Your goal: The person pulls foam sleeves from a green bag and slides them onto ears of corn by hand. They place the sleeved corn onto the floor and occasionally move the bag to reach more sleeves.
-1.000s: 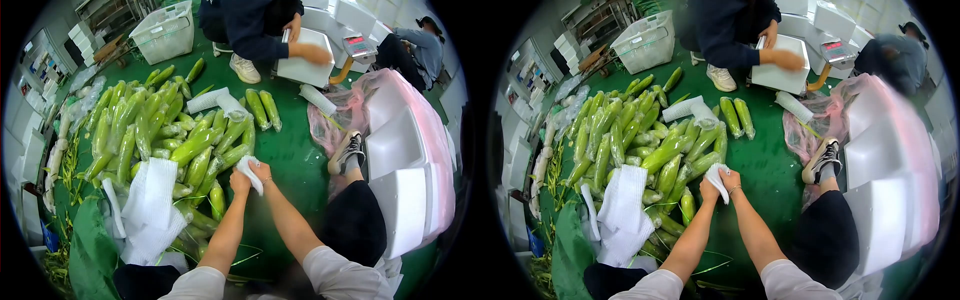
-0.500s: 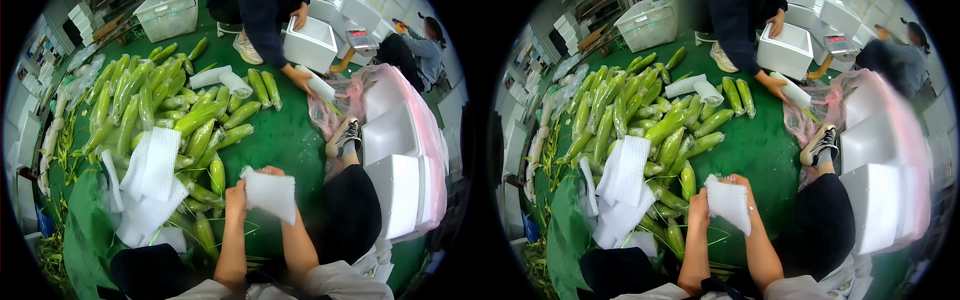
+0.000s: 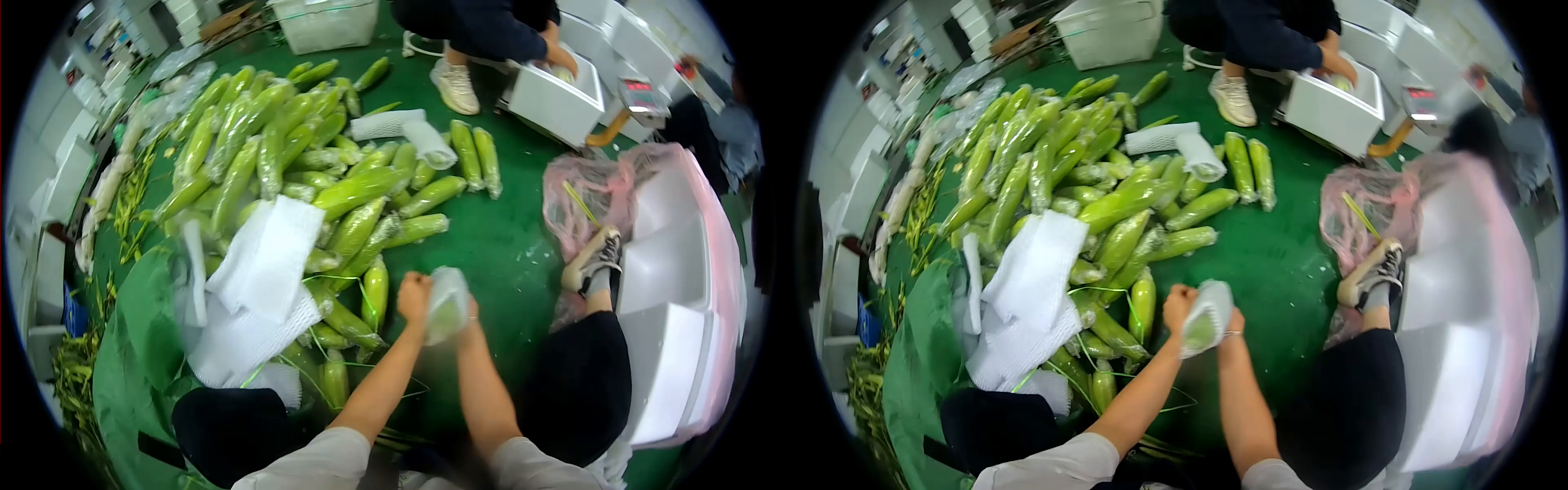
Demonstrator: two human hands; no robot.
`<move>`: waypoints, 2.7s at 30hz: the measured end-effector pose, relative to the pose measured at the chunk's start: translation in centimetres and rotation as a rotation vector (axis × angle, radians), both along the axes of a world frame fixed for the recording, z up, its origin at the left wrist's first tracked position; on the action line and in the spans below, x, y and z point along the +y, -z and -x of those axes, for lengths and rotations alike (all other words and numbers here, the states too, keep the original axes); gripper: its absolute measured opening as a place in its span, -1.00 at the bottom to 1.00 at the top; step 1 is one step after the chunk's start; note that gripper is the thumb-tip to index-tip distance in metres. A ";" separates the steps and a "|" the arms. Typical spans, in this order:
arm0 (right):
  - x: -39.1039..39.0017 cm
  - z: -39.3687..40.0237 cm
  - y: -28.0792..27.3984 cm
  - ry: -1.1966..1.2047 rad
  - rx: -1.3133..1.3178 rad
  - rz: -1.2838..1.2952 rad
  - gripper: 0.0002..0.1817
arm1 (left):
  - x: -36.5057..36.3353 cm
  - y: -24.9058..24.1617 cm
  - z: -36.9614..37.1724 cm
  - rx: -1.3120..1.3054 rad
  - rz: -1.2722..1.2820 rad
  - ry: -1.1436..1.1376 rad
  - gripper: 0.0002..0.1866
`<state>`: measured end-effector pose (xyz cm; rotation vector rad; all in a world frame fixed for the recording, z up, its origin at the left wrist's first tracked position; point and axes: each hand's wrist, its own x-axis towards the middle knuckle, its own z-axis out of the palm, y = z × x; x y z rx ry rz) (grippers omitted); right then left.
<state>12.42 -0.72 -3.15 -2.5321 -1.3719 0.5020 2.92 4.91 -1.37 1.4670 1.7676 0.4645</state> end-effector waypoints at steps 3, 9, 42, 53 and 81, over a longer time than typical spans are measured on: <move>1.9 -2.9 -7.9 -0.324 -0.392 -0.249 -0.90 | 1.8 -2.1 -5.3 -0.183 -0.596 0.048 -0.72; 5.9 -16.6 -10.6 1.061 1.557 -0.671 -0.60 | 6.6 -5.4 -13.2 -0.259 -0.632 0.035 -0.68; 4.1 9.8 -4.1 0.705 1.769 -0.838 -0.92 | 1.6 -6.0 7.6 -0.649 -0.129 0.106 -0.81; 5.6 6.3 -4.4 0.265 1.841 -0.769 -0.61 | 4.9 -5.0 7.7 -1.243 0.357 0.013 -0.83; -10.9 7.5 -13.2 0.967 1.462 -0.661 -0.77 | -14.3 -4.2 10.0 -0.711 0.008 -0.235 -0.71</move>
